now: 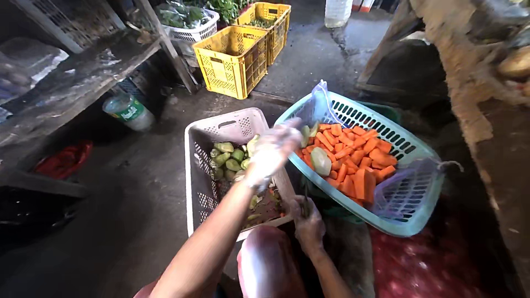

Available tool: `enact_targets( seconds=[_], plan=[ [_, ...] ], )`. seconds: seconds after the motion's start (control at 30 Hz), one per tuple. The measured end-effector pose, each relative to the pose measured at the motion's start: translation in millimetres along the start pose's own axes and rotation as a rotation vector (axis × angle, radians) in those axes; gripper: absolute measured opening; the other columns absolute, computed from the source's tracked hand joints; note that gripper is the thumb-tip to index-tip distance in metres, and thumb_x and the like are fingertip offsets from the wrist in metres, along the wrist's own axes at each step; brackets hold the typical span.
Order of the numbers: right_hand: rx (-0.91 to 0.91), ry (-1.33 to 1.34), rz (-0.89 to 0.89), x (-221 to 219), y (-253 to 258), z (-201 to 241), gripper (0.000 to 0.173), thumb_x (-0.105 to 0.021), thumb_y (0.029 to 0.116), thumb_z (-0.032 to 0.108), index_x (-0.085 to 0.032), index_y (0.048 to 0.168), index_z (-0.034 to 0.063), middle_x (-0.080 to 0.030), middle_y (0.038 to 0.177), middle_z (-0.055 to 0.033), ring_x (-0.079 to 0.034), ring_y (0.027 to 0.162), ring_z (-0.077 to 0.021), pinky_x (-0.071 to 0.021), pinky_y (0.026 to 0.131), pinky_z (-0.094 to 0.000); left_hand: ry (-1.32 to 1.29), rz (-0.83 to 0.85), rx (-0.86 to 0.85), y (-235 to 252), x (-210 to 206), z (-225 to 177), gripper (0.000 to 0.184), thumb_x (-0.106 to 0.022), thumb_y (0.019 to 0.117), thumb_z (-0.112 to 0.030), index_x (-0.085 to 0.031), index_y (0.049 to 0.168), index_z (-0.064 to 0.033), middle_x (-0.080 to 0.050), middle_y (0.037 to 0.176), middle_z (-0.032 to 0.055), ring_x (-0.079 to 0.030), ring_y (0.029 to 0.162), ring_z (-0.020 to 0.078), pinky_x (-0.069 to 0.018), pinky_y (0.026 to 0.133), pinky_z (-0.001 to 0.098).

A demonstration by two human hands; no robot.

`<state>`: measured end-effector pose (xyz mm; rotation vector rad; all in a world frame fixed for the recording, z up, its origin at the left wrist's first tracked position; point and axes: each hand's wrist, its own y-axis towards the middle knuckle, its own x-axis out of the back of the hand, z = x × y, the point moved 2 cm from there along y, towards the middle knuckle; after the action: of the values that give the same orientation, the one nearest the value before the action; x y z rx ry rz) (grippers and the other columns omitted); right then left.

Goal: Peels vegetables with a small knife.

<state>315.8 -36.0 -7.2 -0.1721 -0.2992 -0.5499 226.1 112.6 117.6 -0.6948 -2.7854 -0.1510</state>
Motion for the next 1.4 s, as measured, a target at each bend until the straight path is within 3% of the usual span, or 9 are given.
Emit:
enact_targets(
  seconds=[0.13,0.27,0.47,0.73,0.87,0.97,1.07,1.23,1.4],
  plan=[
    [-0.003,-0.022,-0.064,12.3,-15.2,-28.3,0.032,-0.060,0.0998,0.024,-0.068,0.116,-0.0018,-0.069,0.084,-0.0101,-0.066,0.070,-0.0179,-0.0585,0.066,-0.0417,0.554,0.198,0.097,63.5,-80.1,10.9,0.054,-0.063,0.0980,-0.035,-0.054,0.144,-0.0092,-0.063,0.132,0.0194,-0.062,0.119,0.0364,-0.0498,0.098,0.0602],
    [-0.007,-0.059,-0.128,30.4,-16.3,-53.8,0.036,-0.059,0.0992,0.021,-0.064,0.121,-0.0071,-0.068,0.085,-0.0128,-0.065,0.071,-0.0181,-0.0576,0.067,-0.0400,0.747,0.345,0.419,81.4,-112.4,18.6,0.084,-0.076,0.0873,-0.032,-0.035,0.151,0.0037,-0.053,0.141,0.0290,-0.055,0.127,0.0450,-0.0431,0.103,0.0641],
    [-0.015,0.050,-0.074,41.8,-10.7,-45.5,0.026,-0.056,0.1030,0.015,-0.062,0.113,-0.0081,-0.059,0.076,-0.0013,-0.057,0.064,-0.0012,-0.0526,0.060,-0.0206,0.656,0.343,0.488,88.4,-122.5,26.7,0.052,-0.067,0.0940,-0.020,-0.053,0.140,0.0018,-0.049,0.144,0.0284,-0.053,0.129,0.0448,-0.0483,0.098,0.0631],
    [-0.070,-0.025,-0.042,38.1,-15.9,-47.1,0.024,-0.058,0.1013,0.011,-0.062,0.115,-0.0075,-0.059,0.075,-0.0050,-0.056,0.060,-0.0050,-0.0510,0.055,-0.0247,0.645,0.410,0.243,84.8,-116.3,24.2,0.061,-0.071,0.0889,-0.025,-0.048,0.145,-0.0123,-0.063,0.130,0.0206,-0.061,0.121,0.0405,-0.0497,0.093,0.0636],
    [-0.073,-0.051,-0.094,35.6,-16.2,-33.4,0.027,-0.062,0.1004,0.013,-0.064,0.119,-0.0067,-0.065,0.083,-0.0079,-0.060,0.065,-0.0063,-0.0541,0.060,-0.0259,0.184,0.209,0.110,77.4,-83.3,14.4,0.057,-0.074,0.0913,-0.028,-0.053,0.142,-0.0146,-0.067,0.123,0.0196,-0.064,0.115,0.0355,-0.0490,0.096,0.0602],
    [-0.016,-0.149,-0.051,31.5,-14.5,-22.5,0.038,-0.069,0.0949,0.015,-0.062,0.126,-0.0056,-0.069,0.092,-0.0156,-0.063,0.069,-0.0167,-0.0554,0.062,-0.0378,-0.282,0.085,0.007,41.4,-31.7,3.9,0.050,-0.070,0.0944,-0.009,-0.052,0.141,-0.0093,-0.068,0.117,0.0144,-0.066,0.101,0.0199,-0.0548,0.090,0.0417],
    [0.023,-0.191,0.083,16.2,-13.5,-3.8,0.046,-0.064,0.0992,0.021,-0.055,0.138,-0.0026,-0.069,0.098,-0.0221,-0.065,0.067,-0.0276,-0.0559,0.059,-0.0501,-0.128,-0.060,0.122,-20.1,31.8,16.1,0.035,-0.060,0.1000,-0.013,-0.054,0.132,-0.0022,-0.064,0.102,0.0067,-0.059,0.085,0.0075,-0.0506,0.078,0.0270],
    [0.352,-0.012,0.331,-31.0,-39.2,40.6,0.038,-0.050,0.1014,0.015,-0.060,0.130,-0.0088,-0.068,0.084,-0.0096,-0.061,0.058,-0.0079,-0.0558,0.051,-0.0278,-0.368,-0.476,0.253,-110.0,86.8,86.2,0.039,-0.038,0.1107,-0.029,-0.055,0.136,-0.0053,-0.067,0.107,0.0068,-0.065,0.093,0.0107,-0.0555,0.084,0.0315],
    [0.533,0.026,0.605,-77.4,-94.4,63.6,0.034,-0.046,0.1017,0.012,-0.068,0.118,-0.0070,-0.073,0.090,-0.0102,-0.068,0.081,-0.0032,-0.0551,0.079,-0.0191,-0.666,-1.086,0.474,-183.7,106.0,111.8,0.046,-0.036,0.1111,-0.038,-0.064,0.116,-0.0020,-0.067,0.094,0.0118,-0.066,0.084,0.0191,-0.0568,0.076,0.0387]
  ],
)
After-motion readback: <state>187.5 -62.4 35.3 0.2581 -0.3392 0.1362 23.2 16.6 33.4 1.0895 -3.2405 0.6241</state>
